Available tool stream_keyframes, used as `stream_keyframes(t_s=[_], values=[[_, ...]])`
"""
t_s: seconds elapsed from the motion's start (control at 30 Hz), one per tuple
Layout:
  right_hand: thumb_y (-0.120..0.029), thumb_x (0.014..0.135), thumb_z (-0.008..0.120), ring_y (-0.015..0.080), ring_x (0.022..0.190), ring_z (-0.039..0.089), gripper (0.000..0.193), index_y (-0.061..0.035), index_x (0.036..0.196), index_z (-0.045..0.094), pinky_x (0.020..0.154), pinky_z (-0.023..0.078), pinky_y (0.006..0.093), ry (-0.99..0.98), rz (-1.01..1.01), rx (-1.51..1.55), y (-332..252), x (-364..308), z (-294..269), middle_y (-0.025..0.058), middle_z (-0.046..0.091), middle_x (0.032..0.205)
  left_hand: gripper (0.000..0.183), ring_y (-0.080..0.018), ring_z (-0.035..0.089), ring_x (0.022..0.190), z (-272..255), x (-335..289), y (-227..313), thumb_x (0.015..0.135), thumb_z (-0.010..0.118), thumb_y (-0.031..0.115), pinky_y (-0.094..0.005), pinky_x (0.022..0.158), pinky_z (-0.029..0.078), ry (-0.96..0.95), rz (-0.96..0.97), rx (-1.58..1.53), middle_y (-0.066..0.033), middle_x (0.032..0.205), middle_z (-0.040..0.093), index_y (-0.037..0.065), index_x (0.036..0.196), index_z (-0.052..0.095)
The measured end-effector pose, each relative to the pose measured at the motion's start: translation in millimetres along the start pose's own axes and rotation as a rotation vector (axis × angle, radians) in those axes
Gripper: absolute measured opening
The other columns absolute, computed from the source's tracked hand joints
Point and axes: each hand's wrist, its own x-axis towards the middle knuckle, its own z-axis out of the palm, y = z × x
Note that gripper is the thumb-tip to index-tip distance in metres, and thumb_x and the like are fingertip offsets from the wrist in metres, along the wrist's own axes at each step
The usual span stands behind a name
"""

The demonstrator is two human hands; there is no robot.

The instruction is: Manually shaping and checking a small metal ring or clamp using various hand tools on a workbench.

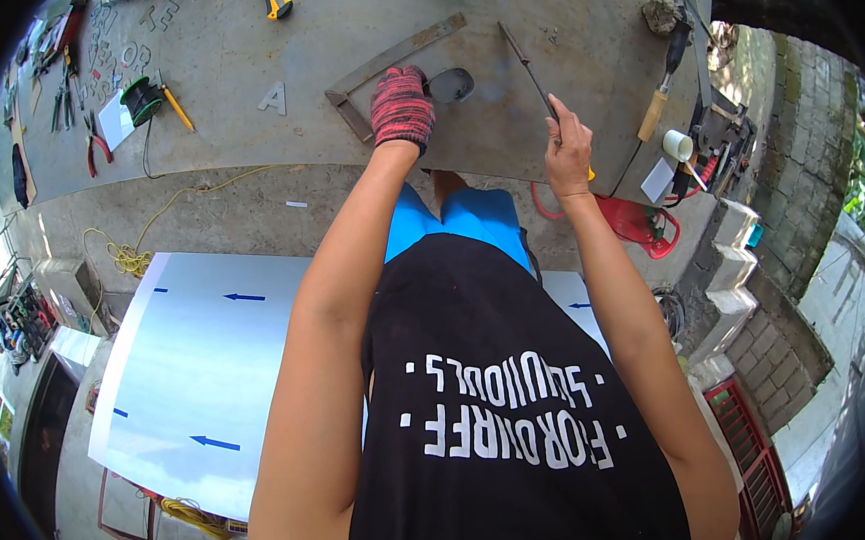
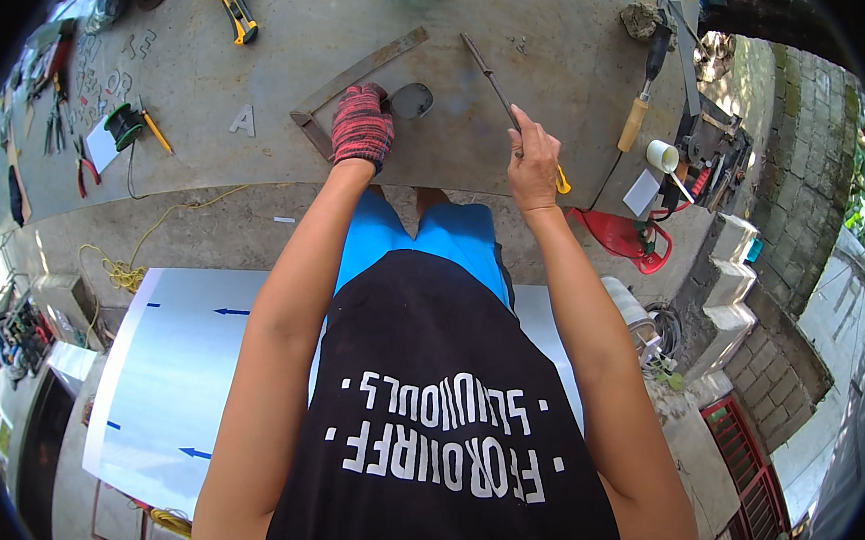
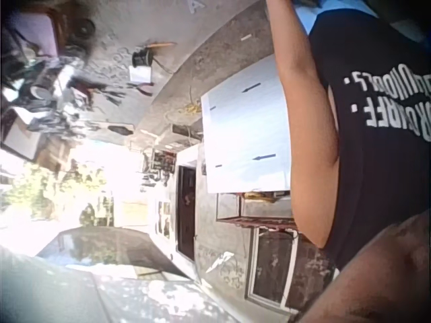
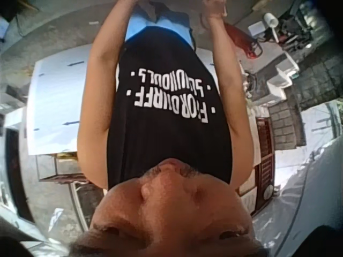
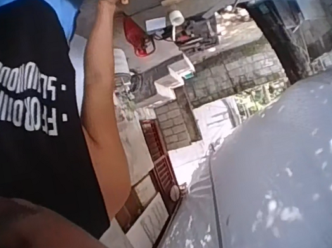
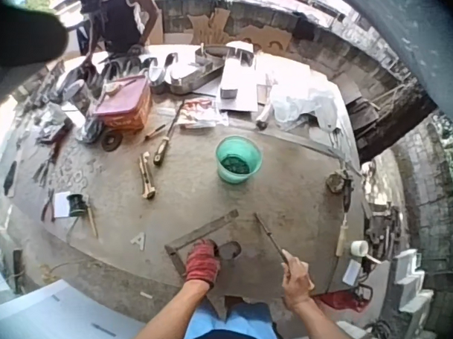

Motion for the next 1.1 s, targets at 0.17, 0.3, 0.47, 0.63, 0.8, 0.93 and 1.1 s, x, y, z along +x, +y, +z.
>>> stream_keyframes(t_s=[0.17, 0.3, 0.47, 0.63, 0.8, 0.93, 1.1], values=[[-0.026, 0.093, 0.072, 0.0308, 0.102, 0.057, 0.058, -0.0136, 0.146, 0.050, 0.090, 0.043, 0.0425, -0.115, 0.014, -0.192, 7, -18, 23, 0.0107, 0.058, 0.109, 0.019, -0.0382, 0.064, 0.104, 0, 3, 2, 0.085, 0.067, 0.015, -0.0499, 0.090, 0.052, -0.011, -0.012, 0.034, -0.0188, 0.108, 0.064, 0.009, 0.104, 0.067], [-0.037, 0.082, 0.082, 0.0326, 0.110, 0.055, 0.077, -0.0108, 0.147, 0.048, 0.094, 0.042, 0.0449, -0.213, 0.011, -0.286, -7, -17, 19, 0.0127, 0.054, 0.118, 0.028, -0.0390, 0.063, 0.108, 1, 5, 1, 0.085, 0.071, 0.013, -0.0495, 0.093, 0.052, -0.071, -0.046, 0.051, -0.0194, 0.112, 0.064, 0.011, 0.112, 0.067], [-0.036, 0.081, 0.082, 0.0344, 0.115, 0.055, 0.076, -0.0074, 0.144, 0.050, 0.099, 0.045, 0.0456, -0.191, -0.053, -0.107, -72, 33, -2, 0.0144, 0.055, 0.120, 0.024, -0.0390, 0.063, 0.107, -5, 3, -4, 0.087, 0.068, 0.013, -0.0496, 0.092, 0.052, -0.057, -0.009, 0.077, -0.0197, 0.111, 0.064, 0.011, 0.111, 0.068], [-0.029, 0.087, 0.078, 0.0352, 0.107, 0.064, 0.046, -0.0034, 0.122, 0.063, 0.090, 0.054, 0.0442, -0.247, -0.075, -0.011, -92, 86, 44, 0.0163, 0.061, 0.113, 0.021, -0.0393, 0.064, 0.105, -1, 5, -1, 0.087, 0.068, 0.013, -0.0494, 0.091, 0.052, -0.063, 0.008, 0.055, -0.0196, 0.109, 0.064, 0.010, 0.108, 0.068], [-0.020, 0.090, 0.072, 0.0363, 0.092, 0.070, 0.018, -0.0036, 0.094, 0.064, 0.081, 0.058, 0.0453, -0.355, -0.063, -0.171, -96, 98, 69, 0.0160, 0.065, 0.099, 0.019, -0.0393, 0.064, 0.104, 0, 5, 0, 0.087, 0.065, 0.012, -0.0498, 0.090, 0.052, -0.065, -0.028, 0.065, -0.0202, 0.108, 0.064, 0.009, 0.105, 0.067], [-0.019, 0.090, 0.070, 0.0364, 0.086, 0.071, 0.016, -0.0048, 0.092, 0.062, 0.075, 0.059, 0.0462, -0.311, -0.067, -0.192, -89, 91, 74, 0.0157, 0.065, 0.095, 0.018, -0.0396, 0.064, 0.103, 4, 4, 0, 0.086, 0.065, 0.011, -0.0499, 0.089, 0.053, -0.027, -0.044, 0.055, -0.0209, 0.107, 0.063, 0.008, 0.104, 0.067], [-0.017, 0.091, 0.068, 0.0365, 0.078, 0.071, 0.014, -0.0057, 0.090, 0.060, 0.069, 0.059, 0.0447, -0.263, -0.138, -0.201, -79, 89, 81, 0.0152, 0.065, 0.089, 0.019, -0.0392, 0.063, 0.103, 8, 2, 4, 0.089, 0.056, 0.010, -0.0495, 0.088, 0.054, -0.042, -0.039, 0.062, -0.0207, 0.108, 0.062, 0.005, 0.106, 0.063]])
